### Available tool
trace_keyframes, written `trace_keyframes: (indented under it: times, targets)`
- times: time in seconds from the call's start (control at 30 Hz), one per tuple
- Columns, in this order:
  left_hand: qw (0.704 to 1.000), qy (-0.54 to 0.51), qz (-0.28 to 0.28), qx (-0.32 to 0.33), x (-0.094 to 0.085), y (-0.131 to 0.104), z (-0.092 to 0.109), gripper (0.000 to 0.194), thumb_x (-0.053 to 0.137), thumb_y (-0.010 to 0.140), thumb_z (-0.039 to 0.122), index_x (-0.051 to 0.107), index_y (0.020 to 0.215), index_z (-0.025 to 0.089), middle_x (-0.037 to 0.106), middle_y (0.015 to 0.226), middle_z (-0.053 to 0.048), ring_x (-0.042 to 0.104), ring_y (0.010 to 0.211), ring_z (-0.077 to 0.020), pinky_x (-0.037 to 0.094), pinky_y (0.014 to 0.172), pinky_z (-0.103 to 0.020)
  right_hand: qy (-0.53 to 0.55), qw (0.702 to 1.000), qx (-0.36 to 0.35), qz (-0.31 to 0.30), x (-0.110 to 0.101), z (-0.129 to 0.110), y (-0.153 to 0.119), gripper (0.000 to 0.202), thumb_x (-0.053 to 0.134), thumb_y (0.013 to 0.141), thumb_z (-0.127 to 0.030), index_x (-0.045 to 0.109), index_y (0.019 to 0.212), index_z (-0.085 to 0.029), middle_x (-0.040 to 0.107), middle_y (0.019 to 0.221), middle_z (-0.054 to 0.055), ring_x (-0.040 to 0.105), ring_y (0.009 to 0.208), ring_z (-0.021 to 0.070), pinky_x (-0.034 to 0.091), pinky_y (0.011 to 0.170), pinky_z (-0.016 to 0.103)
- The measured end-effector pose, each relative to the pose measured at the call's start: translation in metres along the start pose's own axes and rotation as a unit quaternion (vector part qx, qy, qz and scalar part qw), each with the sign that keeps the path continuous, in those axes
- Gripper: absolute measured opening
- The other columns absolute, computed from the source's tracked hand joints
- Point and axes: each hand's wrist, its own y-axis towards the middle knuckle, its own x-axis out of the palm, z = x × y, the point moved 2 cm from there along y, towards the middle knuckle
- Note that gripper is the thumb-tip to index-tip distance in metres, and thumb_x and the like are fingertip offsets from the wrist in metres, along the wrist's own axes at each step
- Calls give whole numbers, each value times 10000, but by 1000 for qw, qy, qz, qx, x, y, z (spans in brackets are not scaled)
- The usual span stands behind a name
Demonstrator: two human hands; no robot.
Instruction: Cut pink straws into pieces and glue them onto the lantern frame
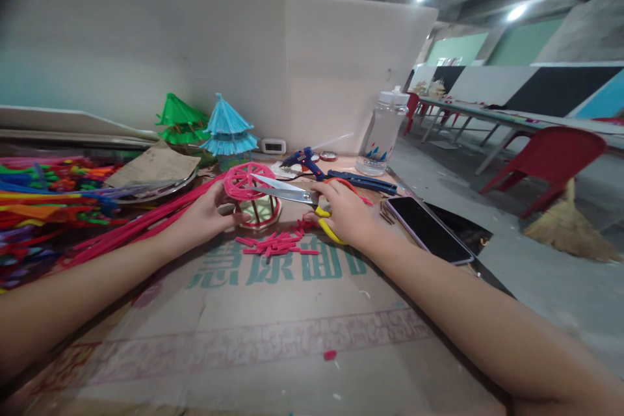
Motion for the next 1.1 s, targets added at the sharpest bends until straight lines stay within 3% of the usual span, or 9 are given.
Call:
trace_keyframes:
  times: [0.37,0.63,0.87,1.1]
  targets:
    - [1000,30,2,7,3,-8,5,676,807,769,313,488,1357,213,612,1388,-138,617,1254,-299,538,1032,-458,-15,1000,-2,25,-1,-3,-5,401,709,874,-405,644,1228,-228,675,959,66,621,810,231,472,719,330]
    - [999,30,0,18,5,-8,7,654,796,775,316,488,1345,225,560,1444,-128,553,1332,-309,534,1049,-458,-67,996,-9,51,-4,-4,-7,292,703,868,-471,705,1001,-212,651,769,33,584,672,200,405,629,304]
    - [1000,-8,13,-13,6,-6,8,648,801,747,298,489,1306,201,618,1334,-132,639,1191,-295,550,1009,-477,9,998,37,53,1,2,-3,405,668,869,-518,641,1120,-202,663,927,66,591,748,214,428,642,311]
    - [999,-13,25,-16,6,-7,12,678,795,744,286,473,1334,200,622,1342,-138,639,1201,-299,585,936,-432,18,999,14,47,2,1,-3,373,680,870,-483,618,1115,-210,645,962,74,596,828,239,458,709,337]
